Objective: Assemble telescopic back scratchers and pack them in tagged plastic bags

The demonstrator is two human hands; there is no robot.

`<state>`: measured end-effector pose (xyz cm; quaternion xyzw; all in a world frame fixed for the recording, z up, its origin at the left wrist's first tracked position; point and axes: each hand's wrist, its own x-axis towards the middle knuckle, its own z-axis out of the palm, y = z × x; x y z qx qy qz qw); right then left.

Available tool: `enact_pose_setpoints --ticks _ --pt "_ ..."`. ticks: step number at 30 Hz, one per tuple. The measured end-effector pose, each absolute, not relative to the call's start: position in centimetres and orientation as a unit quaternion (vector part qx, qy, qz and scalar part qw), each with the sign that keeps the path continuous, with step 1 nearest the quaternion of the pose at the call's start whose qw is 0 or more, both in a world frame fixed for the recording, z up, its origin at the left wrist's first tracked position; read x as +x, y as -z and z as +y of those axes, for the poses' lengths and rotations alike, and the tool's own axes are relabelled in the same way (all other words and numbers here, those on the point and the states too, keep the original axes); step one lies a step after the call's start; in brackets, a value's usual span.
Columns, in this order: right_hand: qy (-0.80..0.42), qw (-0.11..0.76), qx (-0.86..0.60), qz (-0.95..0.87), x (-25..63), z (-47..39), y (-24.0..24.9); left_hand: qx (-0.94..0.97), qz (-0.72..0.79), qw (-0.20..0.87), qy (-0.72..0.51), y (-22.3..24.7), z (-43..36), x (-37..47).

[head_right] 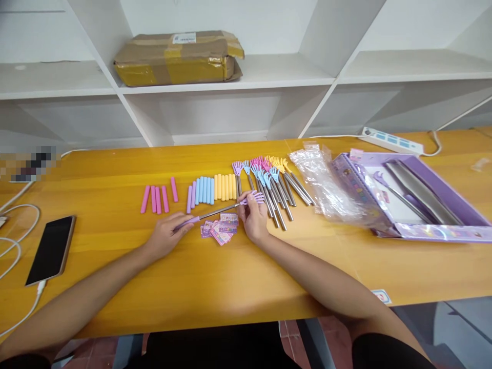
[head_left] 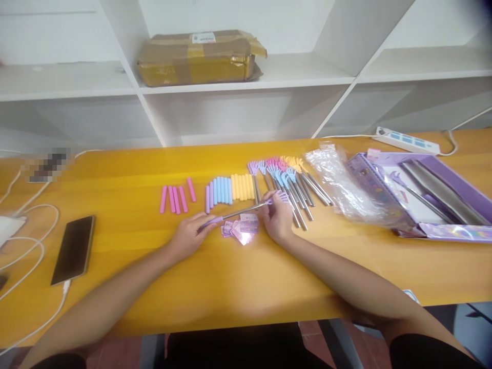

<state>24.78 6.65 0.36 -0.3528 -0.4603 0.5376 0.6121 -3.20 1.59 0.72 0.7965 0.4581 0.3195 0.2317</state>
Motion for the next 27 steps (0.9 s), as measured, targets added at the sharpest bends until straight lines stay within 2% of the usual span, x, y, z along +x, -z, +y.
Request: enact_pose_setpoints --ticks 8,14,27 --pt "-0.541 0.626 -0.349 -0.44 25.1 6.8 -0.6 0.794 0.474 0.167 -0.343 -0.5 1.7 -3.7" --pt "-0.483 0.648 -0.377 -0.453 26.5 7.5 -0.4 0.794 0.464 0.114 -0.375 -0.5 2.3 -4.2" --pt "-0.433 0.618 -0.399 -0.522 26.2 7.1 -0.2 0.819 0.398 0.055 -0.409 -0.6 2.1 -4.1"
